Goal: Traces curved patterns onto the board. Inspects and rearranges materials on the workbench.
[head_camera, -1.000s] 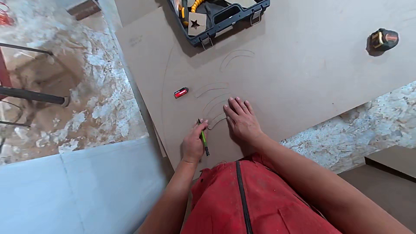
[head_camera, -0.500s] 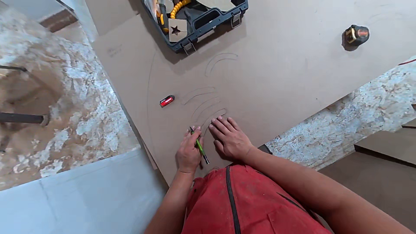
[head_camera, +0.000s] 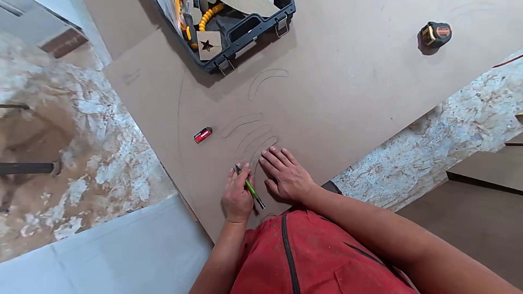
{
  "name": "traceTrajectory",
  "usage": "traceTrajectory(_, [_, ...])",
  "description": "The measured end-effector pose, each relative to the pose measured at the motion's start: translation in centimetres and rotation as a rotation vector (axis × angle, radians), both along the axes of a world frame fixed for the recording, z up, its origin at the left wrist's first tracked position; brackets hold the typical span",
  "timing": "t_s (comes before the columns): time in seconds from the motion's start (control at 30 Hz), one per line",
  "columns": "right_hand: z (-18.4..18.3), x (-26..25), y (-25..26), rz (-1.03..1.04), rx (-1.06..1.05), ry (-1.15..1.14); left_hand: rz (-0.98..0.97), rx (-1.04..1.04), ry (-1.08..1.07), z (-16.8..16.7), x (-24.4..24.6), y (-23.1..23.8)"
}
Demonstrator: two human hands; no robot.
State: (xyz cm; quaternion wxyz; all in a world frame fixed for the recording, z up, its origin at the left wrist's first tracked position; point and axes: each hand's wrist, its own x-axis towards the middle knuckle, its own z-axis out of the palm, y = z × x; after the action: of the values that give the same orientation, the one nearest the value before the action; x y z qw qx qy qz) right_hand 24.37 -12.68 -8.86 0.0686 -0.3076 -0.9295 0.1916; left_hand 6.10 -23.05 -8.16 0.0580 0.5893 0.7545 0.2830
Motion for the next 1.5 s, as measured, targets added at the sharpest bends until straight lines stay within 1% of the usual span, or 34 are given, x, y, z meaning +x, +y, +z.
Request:
traceTrajectory(0.23, [0.3, -0.3, 0.1, -0.061, -0.008, -0.030, -0.021, 0.034, 0.015, -0.1, 0.1, 0.1])
traceTrajectory(0.47, [0.4, -0.5, 0.5, -0.047, -0.013, -0.055, -0.021, 0.034, -0.010, -0.1, 0.1, 0.1])
traceTrajectory(0.57, [0.5, -0.7, 1.3, -0.038, -0.017, -0.019, -0.018, 0.029, -0.009, -0.2, 0.1, 0.0])
traceTrajectory(0.8, [0.3, -0.5, 1.0, -0.031, 0.028, 0.004, 0.027, -0.008, -0.002, 0.1, 0.5, 0.2])
traceTrajectory(1.13, [-0.1, -0.4, 0.9, -0.026, 0.076, 0.037, 0.069, -0.006, -0.004, 0.0, 0.7, 0.4])
traceTrajectory(1.5, [0.3, -0.6, 1.2, -0.008, 0.024, 0.001, 0.048, 0.008, -0.006, 0.0, 0.5, 0.3])
